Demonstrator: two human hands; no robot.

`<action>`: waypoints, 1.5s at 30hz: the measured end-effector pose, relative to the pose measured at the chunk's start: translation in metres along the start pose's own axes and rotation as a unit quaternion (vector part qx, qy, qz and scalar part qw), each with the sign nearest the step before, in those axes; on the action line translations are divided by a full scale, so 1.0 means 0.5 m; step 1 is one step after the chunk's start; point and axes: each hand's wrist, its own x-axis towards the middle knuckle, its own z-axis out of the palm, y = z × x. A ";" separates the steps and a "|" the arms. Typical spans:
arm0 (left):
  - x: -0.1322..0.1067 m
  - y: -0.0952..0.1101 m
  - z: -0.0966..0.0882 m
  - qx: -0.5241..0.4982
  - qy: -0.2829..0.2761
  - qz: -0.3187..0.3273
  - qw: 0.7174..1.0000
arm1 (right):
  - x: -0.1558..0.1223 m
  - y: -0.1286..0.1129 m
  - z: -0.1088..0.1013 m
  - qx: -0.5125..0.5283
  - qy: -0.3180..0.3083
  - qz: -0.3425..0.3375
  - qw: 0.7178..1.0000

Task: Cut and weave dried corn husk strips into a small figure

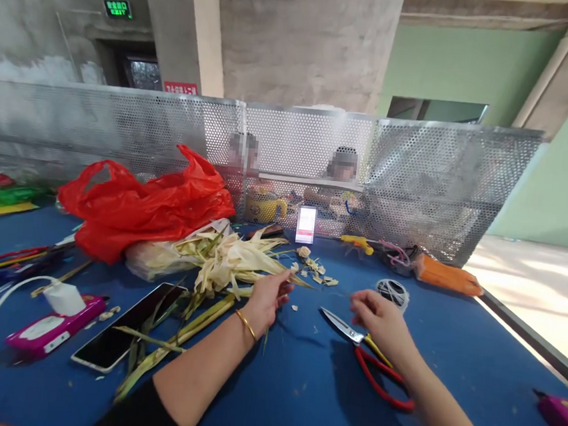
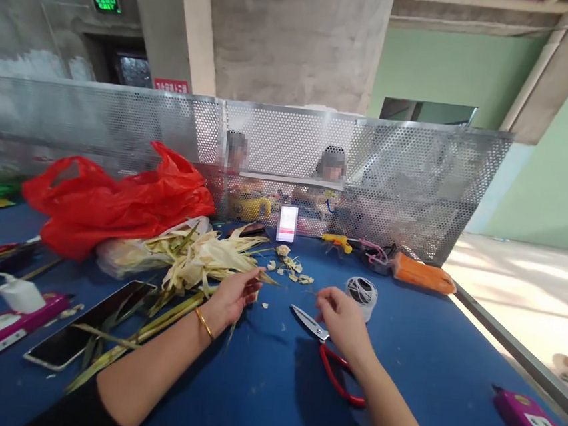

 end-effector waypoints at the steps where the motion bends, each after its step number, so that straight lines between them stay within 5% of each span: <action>1: 0.007 0.004 -0.006 0.000 0.020 0.020 1.000 | -0.011 0.007 -0.011 -0.103 -0.056 -0.009 0.993; 5: 0.036 0.010 -0.026 0.011 0.085 0.098 0.991 | -0.048 0.029 -0.041 -0.355 -0.153 0.000 0.922; 13: 0.054 -0.010 -0.030 0.049 0.121 0.164 0.978 | -0.041 0.030 -0.028 -0.421 -0.193 -0.005 0.886; 18: 0.060 -0.015 -0.032 0.059 0.139 0.168 0.974 | -0.034 0.027 0.018 -0.343 -0.151 -0.011 0.927; 23: 0.049 -0.015 -0.025 0.071 0.151 0.176 0.970 | -0.032 0.022 0.060 -0.063 -0.132 0.010 0.989; 31: 0.029 -0.038 -0.010 0.108 0.156 0.186 0.964 | -0.054 -0.006 0.065 -0.002 -0.132 -0.001 0.991; 45: 0.010 -0.079 0.007 0.123 0.100 0.173 0.972 | -0.027 0.030 0.069 0.096 -0.105 0.024 0.990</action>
